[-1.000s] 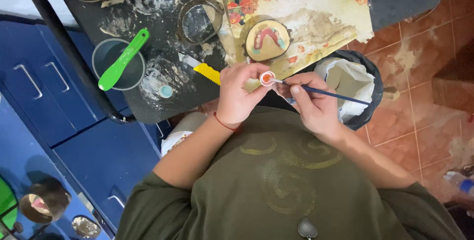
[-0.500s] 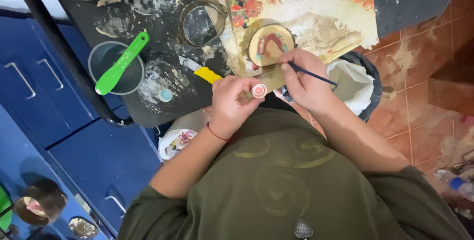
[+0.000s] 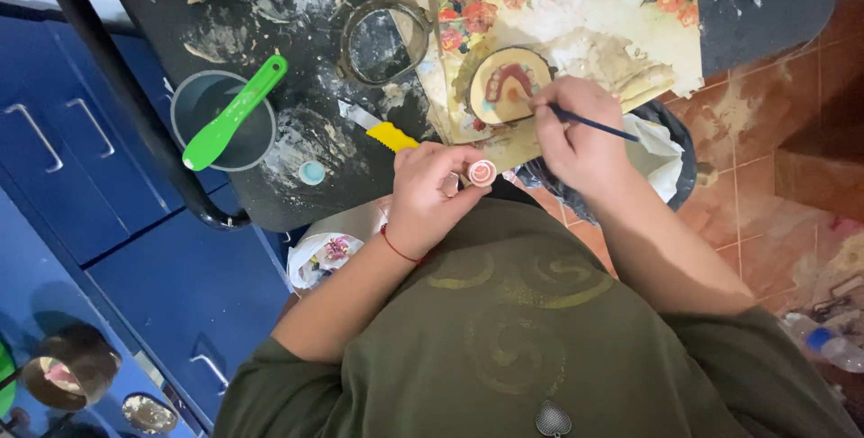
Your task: The person paints a dental mold held in their left hand using a small brush in their right hand. They dip the brush into a small container of liquid and apply it to the mold's surface. Later, they move to a different table to paint a second mold with a different brush and paint source.
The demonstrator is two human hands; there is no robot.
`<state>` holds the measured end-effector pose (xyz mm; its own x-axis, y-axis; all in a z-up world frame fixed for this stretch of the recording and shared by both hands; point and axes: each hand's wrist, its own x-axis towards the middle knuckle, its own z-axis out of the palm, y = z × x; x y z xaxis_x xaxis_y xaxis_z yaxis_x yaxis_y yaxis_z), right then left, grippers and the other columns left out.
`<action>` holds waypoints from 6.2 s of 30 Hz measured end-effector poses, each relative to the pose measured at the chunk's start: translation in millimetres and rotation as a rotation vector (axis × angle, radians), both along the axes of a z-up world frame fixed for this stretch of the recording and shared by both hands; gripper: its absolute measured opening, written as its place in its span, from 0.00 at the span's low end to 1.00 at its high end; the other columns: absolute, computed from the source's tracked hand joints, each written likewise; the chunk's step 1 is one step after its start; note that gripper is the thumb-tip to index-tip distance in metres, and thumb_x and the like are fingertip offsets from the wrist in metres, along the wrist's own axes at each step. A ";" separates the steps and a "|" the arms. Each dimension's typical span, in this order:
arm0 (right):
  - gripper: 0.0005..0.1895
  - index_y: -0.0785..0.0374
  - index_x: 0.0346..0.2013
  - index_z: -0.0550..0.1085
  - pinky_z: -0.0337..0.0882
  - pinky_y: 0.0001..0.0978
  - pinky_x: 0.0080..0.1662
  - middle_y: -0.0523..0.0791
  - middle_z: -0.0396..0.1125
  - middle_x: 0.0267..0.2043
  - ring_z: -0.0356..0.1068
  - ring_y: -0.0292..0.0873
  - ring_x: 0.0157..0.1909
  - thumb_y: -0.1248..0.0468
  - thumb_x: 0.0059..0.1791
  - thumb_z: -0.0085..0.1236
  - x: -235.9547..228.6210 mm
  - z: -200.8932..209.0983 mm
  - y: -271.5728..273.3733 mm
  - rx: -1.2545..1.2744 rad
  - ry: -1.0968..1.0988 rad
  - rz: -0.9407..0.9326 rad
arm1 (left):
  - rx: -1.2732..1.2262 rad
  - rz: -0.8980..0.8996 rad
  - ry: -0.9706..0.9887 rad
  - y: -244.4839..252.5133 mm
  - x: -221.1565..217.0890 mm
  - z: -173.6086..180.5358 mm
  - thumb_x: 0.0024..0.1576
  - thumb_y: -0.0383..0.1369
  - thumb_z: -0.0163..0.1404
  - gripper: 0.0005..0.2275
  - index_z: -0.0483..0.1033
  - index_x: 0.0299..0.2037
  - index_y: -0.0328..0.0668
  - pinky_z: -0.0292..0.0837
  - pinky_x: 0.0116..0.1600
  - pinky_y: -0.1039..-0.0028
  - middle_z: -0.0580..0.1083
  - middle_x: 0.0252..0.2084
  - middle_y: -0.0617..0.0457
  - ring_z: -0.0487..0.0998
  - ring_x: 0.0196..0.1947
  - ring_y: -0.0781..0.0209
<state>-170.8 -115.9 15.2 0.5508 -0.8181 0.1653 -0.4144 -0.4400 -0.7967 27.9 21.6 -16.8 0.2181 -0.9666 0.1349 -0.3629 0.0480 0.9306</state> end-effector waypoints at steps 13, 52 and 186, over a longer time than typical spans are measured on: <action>0.07 0.65 0.32 0.76 0.69 0.50 0.37 0.54 0.65 0.22 0.69 0.64 0.29 0.68 0.51 0.50 -15.8 -27.3 8.2 0.023 -0.011 -0.008 | 0.023 -0.028 0.036 1.5 1.8 3.4 0.49 0.39 0.68 0.16 0.80 0.46 0.56 0.59 0.52 0.74 0.79 0.30 0.70 0.78 0.43 0.68; 0.09 0.70 0.42 0.79 0.71 0.48 0.42 0.58 0.71 0.33 0.74 0.57 0.37 0.68 0.55 0.51 -19.1 -12.3 36.5 0.050 -0.194 -0.183 | 0.136 -0.097 -0.081 -0.2 -13.4 -9.3 0.45 0.44 0.69 0.17 0.79 0.43 0.62 0.62 0.53 0.76 0.73 0.28 0.70 0.78 0.43 0.70; 0.12 0.59 0.39 0.73 0.70 0.25 0.34 0.39 0.69 0.30 0.69 0.33 0.31 0.60 0.65 0.48 68.5 31.6 -78.9 0.318 0.319 0.092 | 0.174 0.056 -0.096 17.8 13.0 5.0 0.50 0.34 0.59 0.12 0.79 0.44 0.65 0.56 0.51 0.66 0.72 0.32 0.71 0.76 0.39 0.65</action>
<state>-102.4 -194.9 46.8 0.6057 -0.7462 -0.2761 -0.6320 -0.2404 -0.7368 40.9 39.4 -11.9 0.2660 -0.9639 -0.0106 -0.4477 -0.1332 0.8842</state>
